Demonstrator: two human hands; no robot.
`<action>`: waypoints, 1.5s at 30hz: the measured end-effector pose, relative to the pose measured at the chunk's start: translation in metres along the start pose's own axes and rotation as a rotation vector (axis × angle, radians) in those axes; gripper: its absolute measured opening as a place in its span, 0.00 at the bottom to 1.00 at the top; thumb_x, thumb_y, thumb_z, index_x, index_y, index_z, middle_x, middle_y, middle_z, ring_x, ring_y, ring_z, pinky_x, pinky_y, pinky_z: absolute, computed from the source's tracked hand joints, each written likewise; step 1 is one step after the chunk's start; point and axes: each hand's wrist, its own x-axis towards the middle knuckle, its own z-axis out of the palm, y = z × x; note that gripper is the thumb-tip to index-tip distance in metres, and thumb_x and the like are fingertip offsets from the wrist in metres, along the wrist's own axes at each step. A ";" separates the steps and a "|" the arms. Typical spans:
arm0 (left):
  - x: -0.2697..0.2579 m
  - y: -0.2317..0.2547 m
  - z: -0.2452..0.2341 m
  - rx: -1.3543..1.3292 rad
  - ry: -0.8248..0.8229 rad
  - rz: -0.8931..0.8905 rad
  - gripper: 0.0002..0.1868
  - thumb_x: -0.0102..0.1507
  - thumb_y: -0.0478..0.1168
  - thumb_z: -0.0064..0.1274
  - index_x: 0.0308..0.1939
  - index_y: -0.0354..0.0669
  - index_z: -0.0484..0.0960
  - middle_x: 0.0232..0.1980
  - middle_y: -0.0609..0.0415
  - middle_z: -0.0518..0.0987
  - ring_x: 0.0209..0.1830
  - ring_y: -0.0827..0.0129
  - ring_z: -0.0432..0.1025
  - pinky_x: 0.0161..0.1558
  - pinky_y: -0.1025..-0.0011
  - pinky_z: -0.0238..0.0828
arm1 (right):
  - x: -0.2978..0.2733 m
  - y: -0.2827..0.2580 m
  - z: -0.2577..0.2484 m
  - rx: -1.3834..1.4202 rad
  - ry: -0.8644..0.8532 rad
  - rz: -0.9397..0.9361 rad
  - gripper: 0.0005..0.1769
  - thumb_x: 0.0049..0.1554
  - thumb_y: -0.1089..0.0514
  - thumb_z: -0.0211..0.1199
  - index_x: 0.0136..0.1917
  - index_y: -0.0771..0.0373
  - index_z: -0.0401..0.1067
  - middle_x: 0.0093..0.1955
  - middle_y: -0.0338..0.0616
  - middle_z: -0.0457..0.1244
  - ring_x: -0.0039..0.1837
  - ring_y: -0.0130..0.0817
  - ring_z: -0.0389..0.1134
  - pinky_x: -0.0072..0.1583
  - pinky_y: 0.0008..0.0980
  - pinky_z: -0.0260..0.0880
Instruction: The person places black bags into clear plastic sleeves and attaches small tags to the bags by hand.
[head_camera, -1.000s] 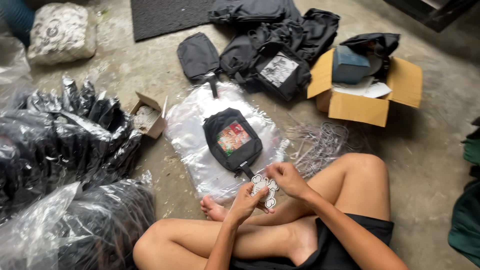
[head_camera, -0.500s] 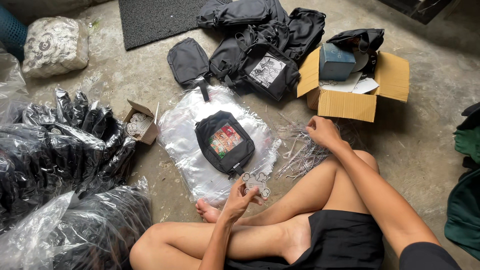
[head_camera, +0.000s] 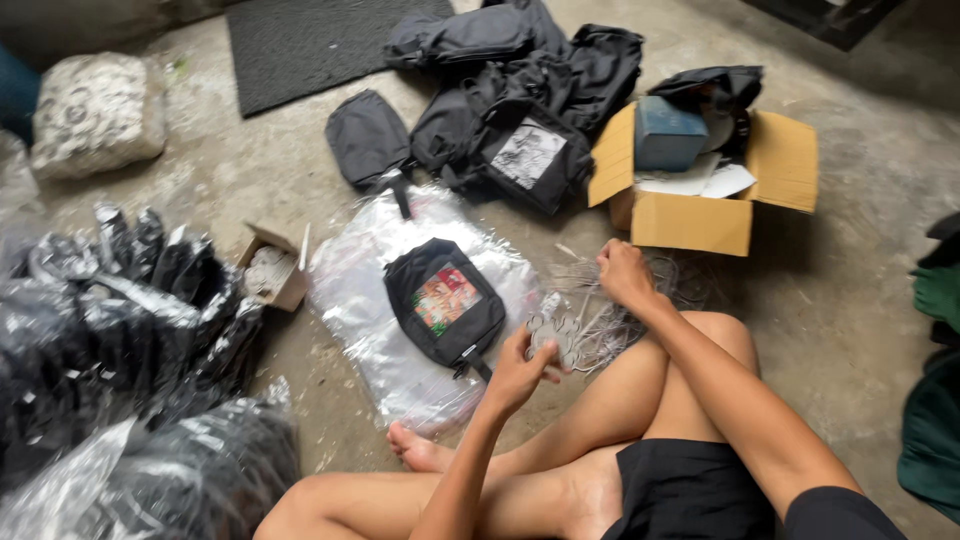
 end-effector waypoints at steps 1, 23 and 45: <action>0.017 -0.001 0.012 0.000 -0.020 -0.005 0.12 0.69 0.39 0.51 0.52 0.36 0.74 0.39 0.41 0.81 0.32 0.53 0.81 0.32 0.60 0.82 | -0.007 0.005 -0.009 -0.001 0.012 0.016 0.10 0.62 0.57 0.59 0.50 0.62 0.77 0.48 0.58 0.70 0.56 0.58 0.72 0.56 0.53 0.72; 0.029 0.064 0.110 0.074 -0.062 -0.089 0.08 0.70 0.42 0.46 0.45 0.40 0.69 0.38 0.47 0.78 0.37 0.60 0.81 0.37 0.69 0.80 | -0.191 -0.042 -0.218 1.454 -0.541 -0.431 0.05 0.61 0.64 0.59 0.49 0.65 0.64 0.29 0.41 0.56 0.27 0.23 0.50 0.25 0.22 0.43; -0.101 0.041 -0.015 0.182 0.517 0.212 0.10 0.67 0.33 0.47 0.44 0.41 0.84 0.35 0.52 0.83 0.33 0.71 0.76 0.40 0.70 0.78 | -0.195 -0.137 0.046 0.715 -0.003 -0.414 0.04 0.59 0.65 0.66 0.46 0.60 0.80 0.32 0.41 0.71 0.36 0.26 0.71 0.43 0.27 0.74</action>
